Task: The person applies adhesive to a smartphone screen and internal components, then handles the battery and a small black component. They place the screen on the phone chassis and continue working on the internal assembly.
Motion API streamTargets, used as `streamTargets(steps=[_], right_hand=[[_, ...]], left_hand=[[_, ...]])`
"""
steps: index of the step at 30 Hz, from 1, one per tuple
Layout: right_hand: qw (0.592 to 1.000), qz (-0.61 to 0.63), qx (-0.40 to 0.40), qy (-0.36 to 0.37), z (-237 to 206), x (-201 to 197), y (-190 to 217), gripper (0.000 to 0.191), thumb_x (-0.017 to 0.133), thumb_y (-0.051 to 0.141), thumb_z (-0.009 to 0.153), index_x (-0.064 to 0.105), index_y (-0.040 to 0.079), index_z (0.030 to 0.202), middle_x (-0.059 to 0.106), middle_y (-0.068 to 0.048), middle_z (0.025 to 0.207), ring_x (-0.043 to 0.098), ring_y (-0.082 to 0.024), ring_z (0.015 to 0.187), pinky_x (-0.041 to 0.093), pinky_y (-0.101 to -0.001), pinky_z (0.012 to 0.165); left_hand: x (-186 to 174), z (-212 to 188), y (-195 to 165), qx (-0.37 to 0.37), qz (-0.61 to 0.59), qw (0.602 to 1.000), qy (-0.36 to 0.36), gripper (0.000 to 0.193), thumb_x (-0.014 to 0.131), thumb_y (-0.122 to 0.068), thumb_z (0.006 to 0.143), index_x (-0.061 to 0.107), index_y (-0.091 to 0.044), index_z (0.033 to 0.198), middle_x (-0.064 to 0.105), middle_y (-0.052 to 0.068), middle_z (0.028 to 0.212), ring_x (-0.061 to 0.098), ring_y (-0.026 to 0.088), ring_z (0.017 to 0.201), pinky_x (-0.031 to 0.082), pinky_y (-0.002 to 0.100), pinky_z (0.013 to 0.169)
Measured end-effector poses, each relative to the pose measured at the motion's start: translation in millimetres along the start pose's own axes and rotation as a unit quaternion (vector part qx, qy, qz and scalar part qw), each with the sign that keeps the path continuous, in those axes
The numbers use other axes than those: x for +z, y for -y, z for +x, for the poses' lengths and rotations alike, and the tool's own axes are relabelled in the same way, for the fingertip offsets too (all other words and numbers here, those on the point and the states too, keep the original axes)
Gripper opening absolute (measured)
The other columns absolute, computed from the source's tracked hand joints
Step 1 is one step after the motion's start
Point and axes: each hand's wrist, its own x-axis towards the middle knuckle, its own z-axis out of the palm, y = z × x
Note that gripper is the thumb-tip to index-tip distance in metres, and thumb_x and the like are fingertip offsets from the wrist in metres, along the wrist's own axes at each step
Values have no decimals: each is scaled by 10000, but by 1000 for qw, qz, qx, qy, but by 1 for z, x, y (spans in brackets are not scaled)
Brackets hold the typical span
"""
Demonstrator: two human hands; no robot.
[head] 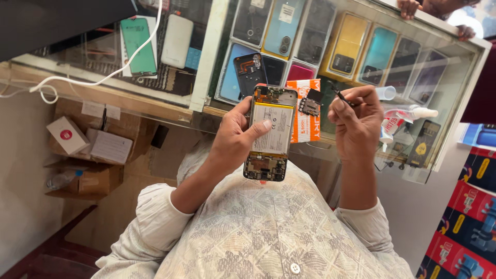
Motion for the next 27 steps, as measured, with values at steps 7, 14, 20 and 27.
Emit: streamTargets(steps=[7, 14, 20, 27], right_hand=[[995, 68, -57, 35, -18, 9, 34, 187, 769, -52, 987, 633, -61, 1114, 672, -150, 1088, 719, -204, 905, 595, -262, 801], [994, -72, -85, 12, -32, 26, 44, 140, 760, -71, 995, 675, -67, 1105, 699, -157, 1026, 729, -158, 862, 625, -253, 795], [991, -104, -86, 20, -31, 32, 44, 119, 770, -100, 980, 689, -67, 1061, 706, -158, 1050, 711, -142, 918, 589, -222, 836], [979, -165, -115, 43, -32, 36, 42, 195, 788, -126, 957, 692, -57, 1112, 668, -137, 1091, 690, -118, 975, 586, -216, 868]], left_hand=[[23, -1, -7, -6, 19, 999, 40, 426, 619, -36, 1004, 488, 53, 1400, 739, 141, 1137, 731, 148, 973, 629, 308, 864], [37, -1, -11, -28, 40, 997, 58, 465, 615, -27, 992, 470, 18, 1432, 739, 131, 1125, 730, 130, 964, 627, 290, 853], [41, 1, -10, -13, 54, 996, 70, 450, 625, -12, 1000, 481, 30, 1425, 743, 132, 1116, 728, 123, 966, 628, 275, 832], [33, 3, -11, -22, 67, 996, 53, 353, 633, -10, 1011, 533, 57, 1343, 751, 140, 1095, 730, 130, 952, 627, 279, 830]])
